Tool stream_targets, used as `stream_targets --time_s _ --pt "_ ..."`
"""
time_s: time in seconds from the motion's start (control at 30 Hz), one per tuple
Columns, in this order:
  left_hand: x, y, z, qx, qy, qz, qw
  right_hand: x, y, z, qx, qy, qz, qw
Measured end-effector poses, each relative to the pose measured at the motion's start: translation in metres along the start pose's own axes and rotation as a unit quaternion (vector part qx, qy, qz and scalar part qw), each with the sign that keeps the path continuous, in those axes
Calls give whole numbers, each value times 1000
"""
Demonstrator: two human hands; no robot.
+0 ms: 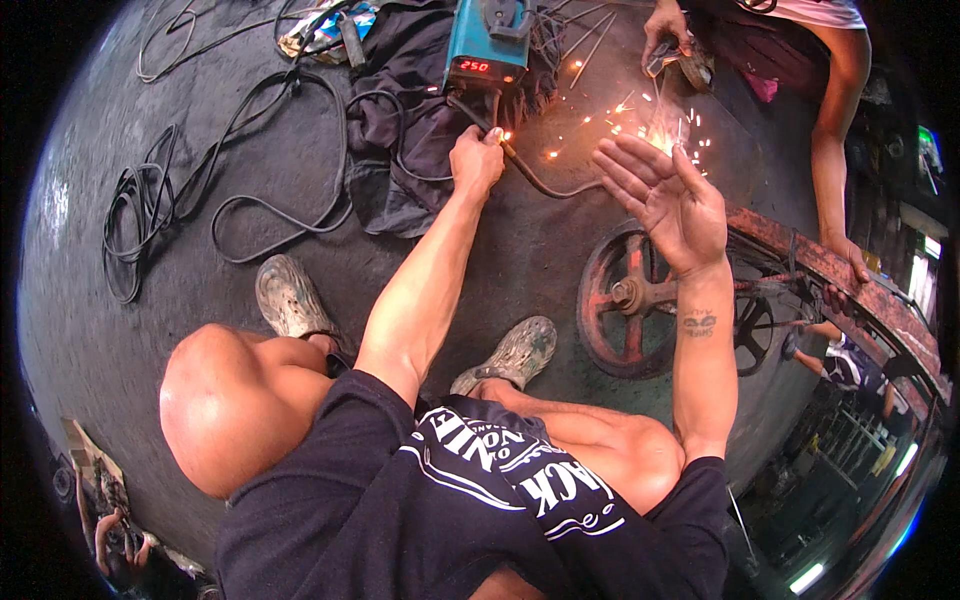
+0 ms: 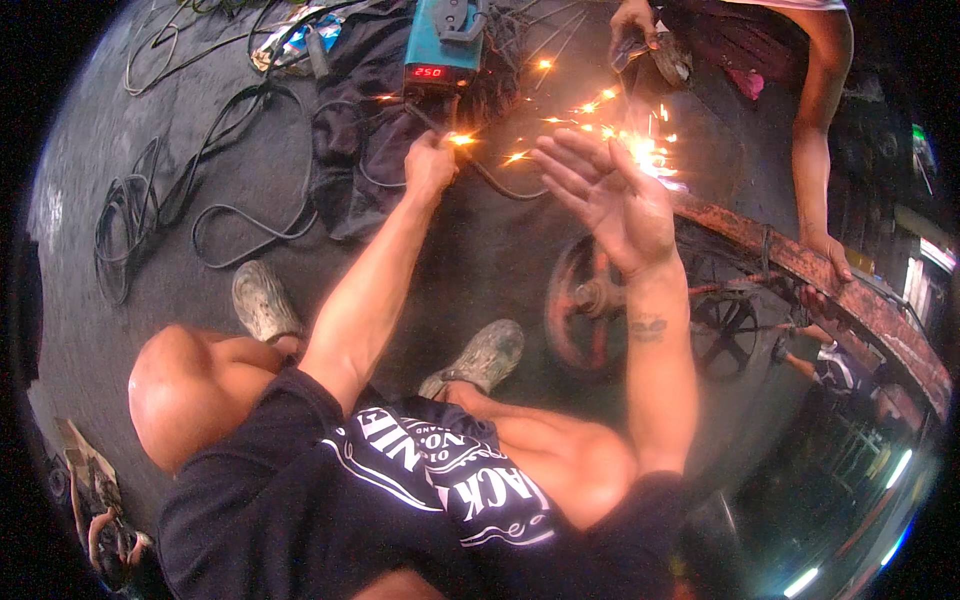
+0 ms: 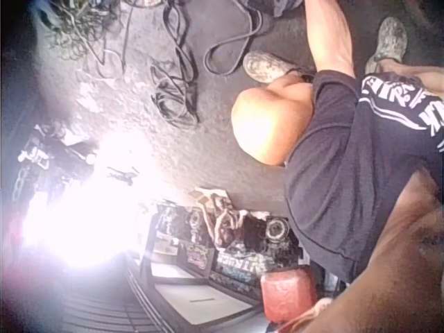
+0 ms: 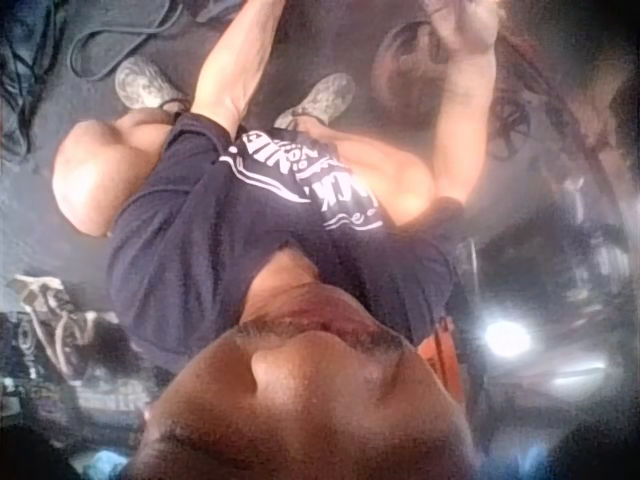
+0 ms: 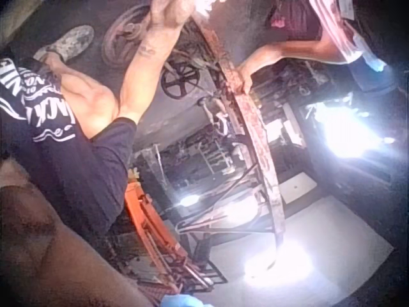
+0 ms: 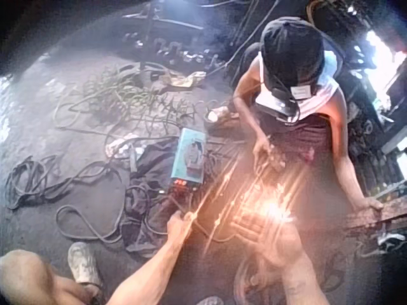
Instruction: The person joins metal components of a wheeled frame using a welding tool while a second person assists by holding the parts in place.
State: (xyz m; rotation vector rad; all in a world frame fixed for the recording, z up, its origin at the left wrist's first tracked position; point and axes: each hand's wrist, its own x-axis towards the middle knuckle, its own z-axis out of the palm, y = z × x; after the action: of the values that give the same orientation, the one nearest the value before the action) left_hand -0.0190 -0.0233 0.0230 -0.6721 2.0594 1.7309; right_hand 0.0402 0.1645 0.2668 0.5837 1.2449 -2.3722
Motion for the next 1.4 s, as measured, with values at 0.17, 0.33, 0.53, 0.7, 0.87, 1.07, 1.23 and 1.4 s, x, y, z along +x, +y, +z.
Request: stream_targets --time_s 0.17,0.33,0.53,0.7,0.87,1.07,1.23,1.4 --pt "5 -5 3 -48 -24 -11 999 -4 -5 -3 87 -41 17 995" --pt "-1 0 1 -43 -24 -23 999 -7 -9 -5 61 -35 -12 997" --pt "-6 8 -3 -16 -6 -18 1000 -11 -13 2 54 -21 -6 998" --pt "-2 2 -1 -41 -19 -5 999 -11 -13 0 63 -5 -5 998" --pt "1 1 3 -42 -4 -33 999 -9 -11 -7 63 -15 -12 998" --pt "-2 4 0 -25 0 -14 1000 -9 -12 -6 53 -7 -10 999" --pt "-5 8 -2 -21 -9 -14 1000 -9 -14 -3 67 -17 -4 998" --pt "-7 10 -3 -35 -16 -39 999 -8 -13 -4 58 -9 -12 998"
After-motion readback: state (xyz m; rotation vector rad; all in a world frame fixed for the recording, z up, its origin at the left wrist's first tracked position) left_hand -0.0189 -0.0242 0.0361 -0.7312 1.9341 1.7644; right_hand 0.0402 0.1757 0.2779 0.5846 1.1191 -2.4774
